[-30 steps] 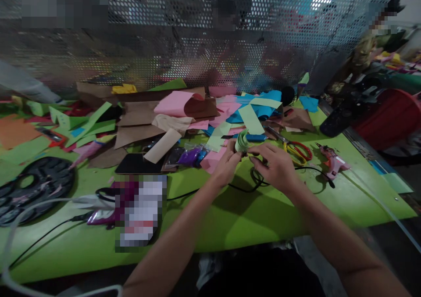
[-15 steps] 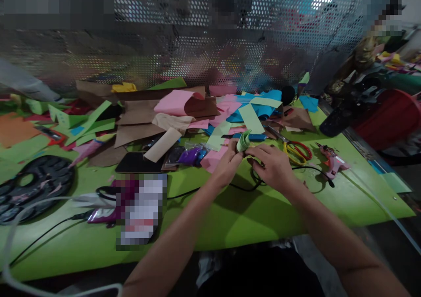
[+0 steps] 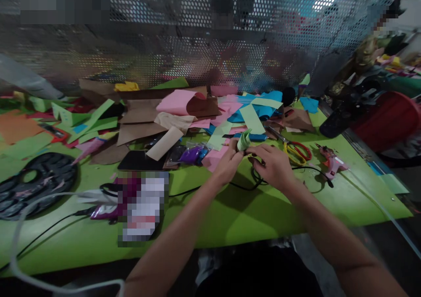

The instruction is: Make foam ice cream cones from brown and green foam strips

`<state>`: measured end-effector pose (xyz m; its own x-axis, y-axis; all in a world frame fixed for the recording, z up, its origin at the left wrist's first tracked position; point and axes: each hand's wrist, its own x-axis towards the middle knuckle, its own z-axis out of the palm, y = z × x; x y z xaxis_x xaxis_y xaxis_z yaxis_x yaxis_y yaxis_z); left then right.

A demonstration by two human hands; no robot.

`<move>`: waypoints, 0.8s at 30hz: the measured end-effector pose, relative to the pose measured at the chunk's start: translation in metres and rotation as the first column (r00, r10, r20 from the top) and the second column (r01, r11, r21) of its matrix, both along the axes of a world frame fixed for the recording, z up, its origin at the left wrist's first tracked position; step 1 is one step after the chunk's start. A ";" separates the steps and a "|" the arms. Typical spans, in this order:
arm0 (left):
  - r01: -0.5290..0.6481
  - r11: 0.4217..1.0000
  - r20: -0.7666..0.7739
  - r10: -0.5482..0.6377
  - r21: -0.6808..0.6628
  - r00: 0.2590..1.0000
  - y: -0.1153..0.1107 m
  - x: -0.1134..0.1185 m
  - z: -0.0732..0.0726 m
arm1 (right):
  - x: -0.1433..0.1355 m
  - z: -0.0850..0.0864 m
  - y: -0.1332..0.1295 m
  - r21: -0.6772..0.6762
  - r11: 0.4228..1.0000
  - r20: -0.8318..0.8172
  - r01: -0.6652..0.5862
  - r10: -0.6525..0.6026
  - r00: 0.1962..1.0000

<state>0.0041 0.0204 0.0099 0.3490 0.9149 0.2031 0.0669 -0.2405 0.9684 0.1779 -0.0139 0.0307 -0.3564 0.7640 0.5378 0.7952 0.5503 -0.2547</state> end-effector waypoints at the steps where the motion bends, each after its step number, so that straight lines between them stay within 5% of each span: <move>1: -0.003 1.000 0.000 0.003 0.004 1.000 0.000 0.000 0.000 | 0.000 0.000 0.000 0.003 1.000 0.025 0.013 -0.013 1.000; 9: 0.007 0.997 -0.088 -0.001 0.071 0.996 0.003 -0.002 -0.006 | 0.001 0.003 0.000 0.038 0.999 0.212 0.037 -0.044 0.976; 16: -0.006 1.000 -0.069 0.008 0.029 0.998 0.004 -0.003 -0.005 | 0.009 0.004 0.005 -0.044 0.998 -0.085 -0.054 0.050 0.995; 24: 0.002 0.998 -0.051 0.001 0.056 0.999 0.004 -0.003 -0.004 | 0.002 0.000 0.004 -0.019 0.999 -0.019 -0.050 0.050 0.999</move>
<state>0.0015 0.0240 0.0057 0.3606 0.9025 0.2356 0.1158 -0.2940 0.9488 0.1800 -0.0094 0.0307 -0.3841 0.7561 0.5298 0.7618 0.5838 -0.2808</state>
